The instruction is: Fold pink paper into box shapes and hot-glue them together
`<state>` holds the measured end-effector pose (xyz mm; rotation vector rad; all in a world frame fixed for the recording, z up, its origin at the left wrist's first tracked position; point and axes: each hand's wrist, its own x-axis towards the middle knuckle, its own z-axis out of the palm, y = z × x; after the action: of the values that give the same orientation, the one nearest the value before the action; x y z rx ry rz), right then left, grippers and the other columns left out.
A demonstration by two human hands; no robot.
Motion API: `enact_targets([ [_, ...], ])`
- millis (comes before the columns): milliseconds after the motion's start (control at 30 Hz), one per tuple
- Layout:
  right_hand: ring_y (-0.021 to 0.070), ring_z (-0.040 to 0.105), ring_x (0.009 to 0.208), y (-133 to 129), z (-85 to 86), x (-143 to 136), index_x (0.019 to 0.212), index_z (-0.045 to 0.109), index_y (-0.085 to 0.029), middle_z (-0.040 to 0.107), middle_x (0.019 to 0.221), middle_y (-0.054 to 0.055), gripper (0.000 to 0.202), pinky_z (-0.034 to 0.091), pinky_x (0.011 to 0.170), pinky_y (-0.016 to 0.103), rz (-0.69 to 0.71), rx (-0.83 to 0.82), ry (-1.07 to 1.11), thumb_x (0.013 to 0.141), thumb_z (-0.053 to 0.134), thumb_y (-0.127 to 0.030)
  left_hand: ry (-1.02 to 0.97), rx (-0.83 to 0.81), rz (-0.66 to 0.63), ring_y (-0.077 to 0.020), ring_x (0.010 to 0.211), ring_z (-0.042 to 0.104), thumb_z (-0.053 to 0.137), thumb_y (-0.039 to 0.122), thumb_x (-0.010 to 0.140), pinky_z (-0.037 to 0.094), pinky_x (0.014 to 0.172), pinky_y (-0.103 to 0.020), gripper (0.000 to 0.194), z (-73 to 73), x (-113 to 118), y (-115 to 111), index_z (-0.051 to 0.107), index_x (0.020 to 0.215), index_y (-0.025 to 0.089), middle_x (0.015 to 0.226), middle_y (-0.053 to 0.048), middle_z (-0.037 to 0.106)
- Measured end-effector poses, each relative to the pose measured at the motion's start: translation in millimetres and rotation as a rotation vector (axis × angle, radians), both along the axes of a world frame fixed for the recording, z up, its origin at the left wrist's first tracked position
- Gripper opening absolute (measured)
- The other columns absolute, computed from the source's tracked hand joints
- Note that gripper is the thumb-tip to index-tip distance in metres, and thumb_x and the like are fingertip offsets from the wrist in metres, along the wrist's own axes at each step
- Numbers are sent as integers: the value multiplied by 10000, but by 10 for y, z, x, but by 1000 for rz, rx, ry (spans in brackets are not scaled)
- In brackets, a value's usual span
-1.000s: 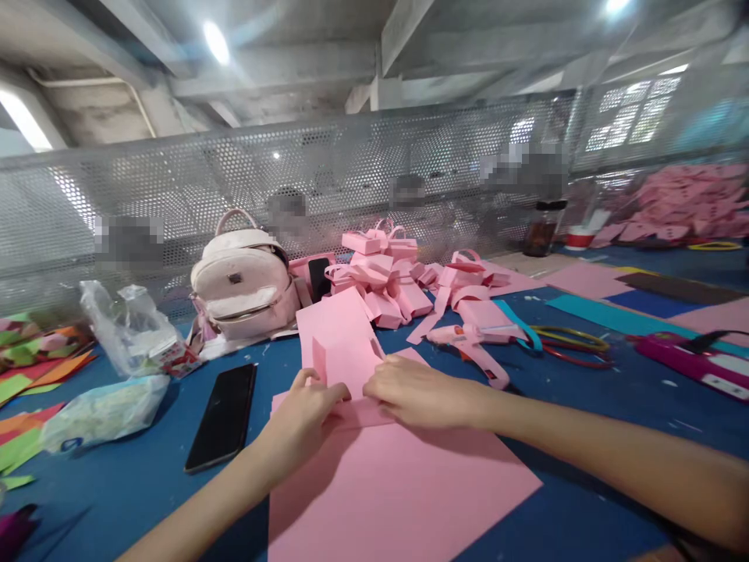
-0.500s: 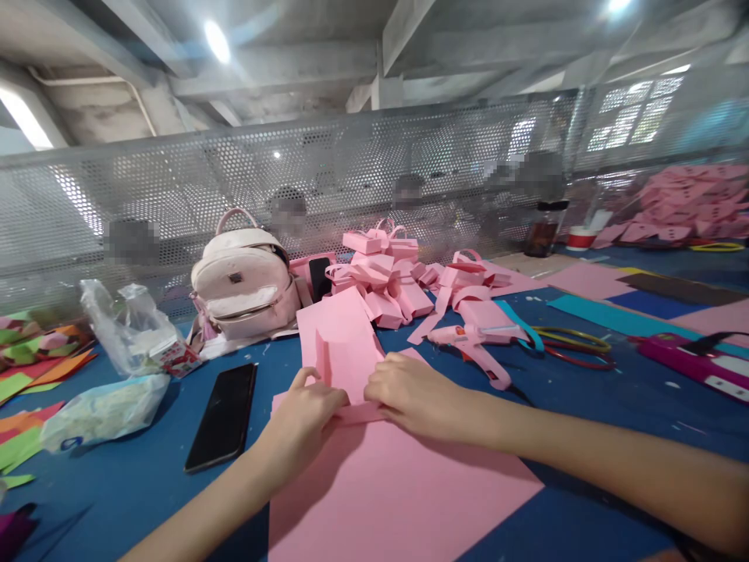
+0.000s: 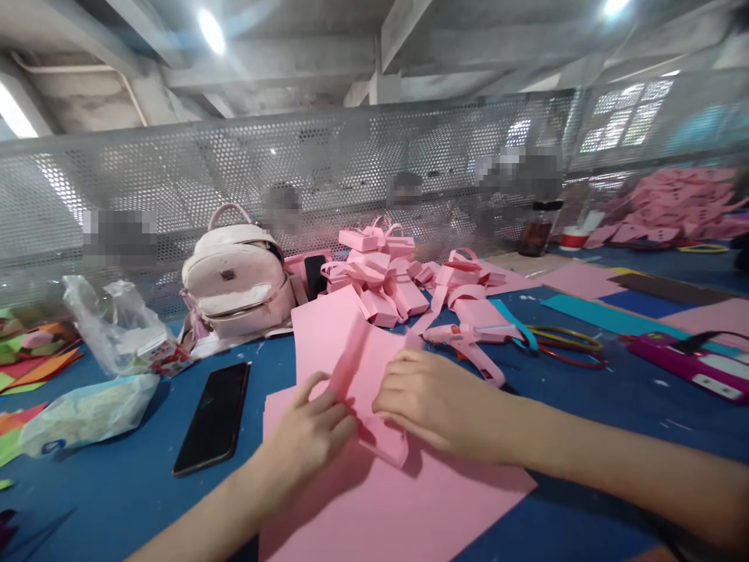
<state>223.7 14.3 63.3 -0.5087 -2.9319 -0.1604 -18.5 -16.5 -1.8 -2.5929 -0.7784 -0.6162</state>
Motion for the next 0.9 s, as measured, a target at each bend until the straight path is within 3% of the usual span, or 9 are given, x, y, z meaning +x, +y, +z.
enact_targets([
  [167, 206, 661, 885, -8, 88, 8, 1117, 745, -187, 790, 970, 39, 173, 388, 784, 330, 101, -191, 20, 997, 620, -179, -23, -275, -114, -150, 888, 611, 436, 65, 1028, 179, 1171, -461, 333, 271, -223, 170, 586, 766, 205, 782, 35, 647],
  [300, 207, 659, 921, -16, -74, -64, 1227, 676, -146, 761, 1044, 78, 290, 419, 767, 313, 164, -225, -36, 974, 556, -69, -28, -395, -132, -147, 891, 581, 450, 7, 978, 222, 1151, -496, 336, 243, -241, 184, 620, 757, 195, 897, 0, 613],
  [400, 236, 633, 975, 34, -261, -122, 1248, 643, -121, 718, 1127, 115, 369, 443, 780, 333, 130, -118, -36, 899, 578, -21, -37, -335, -142, -191, 955, 528, 506, 38, 975, 347, 1039, -467, 296, 153, -203, 166, 629, 751, 188, 976, -42, 576],
  [533, 237, 598, 909, 100, -446, -187, 1095, 669, -113, 706, 1040, 94, 224, 463, 769, 368, 147, -3, -22, 881, 614, -73, -42, -234, -142, -229, 1040, 492, 669, 105, 933, 392, 939, -417, 211, 89, -153, 153, 633, 748, 200, 1043, -48, 579],
  [767, 234, 599, 951, 95, -592, -234, 1079, 676, -95, 725, 1018, 92, 204, 468, 913, 368, 243, 35, 24, 935, 532, -83, 24, -105, -122, -212, 1002, 498, 779, 90, 837, 405, 901, -374, 293, 37, -116, 171, 572, 656, 190, 1027, -24, 612],
  [900, 236, 595, 923, 105, -631, -232, 1028, 687, -95, 716, 978, 84, 160, 469, 943, 364, 247, 22, -12, 922, 568, -104, 43, -173, -127, -207, 985, 509, 708, 95, 898, 403, 839, -354, 244, 93, -138, 151, 582, 711, 188, 1069, -35, 609],
])
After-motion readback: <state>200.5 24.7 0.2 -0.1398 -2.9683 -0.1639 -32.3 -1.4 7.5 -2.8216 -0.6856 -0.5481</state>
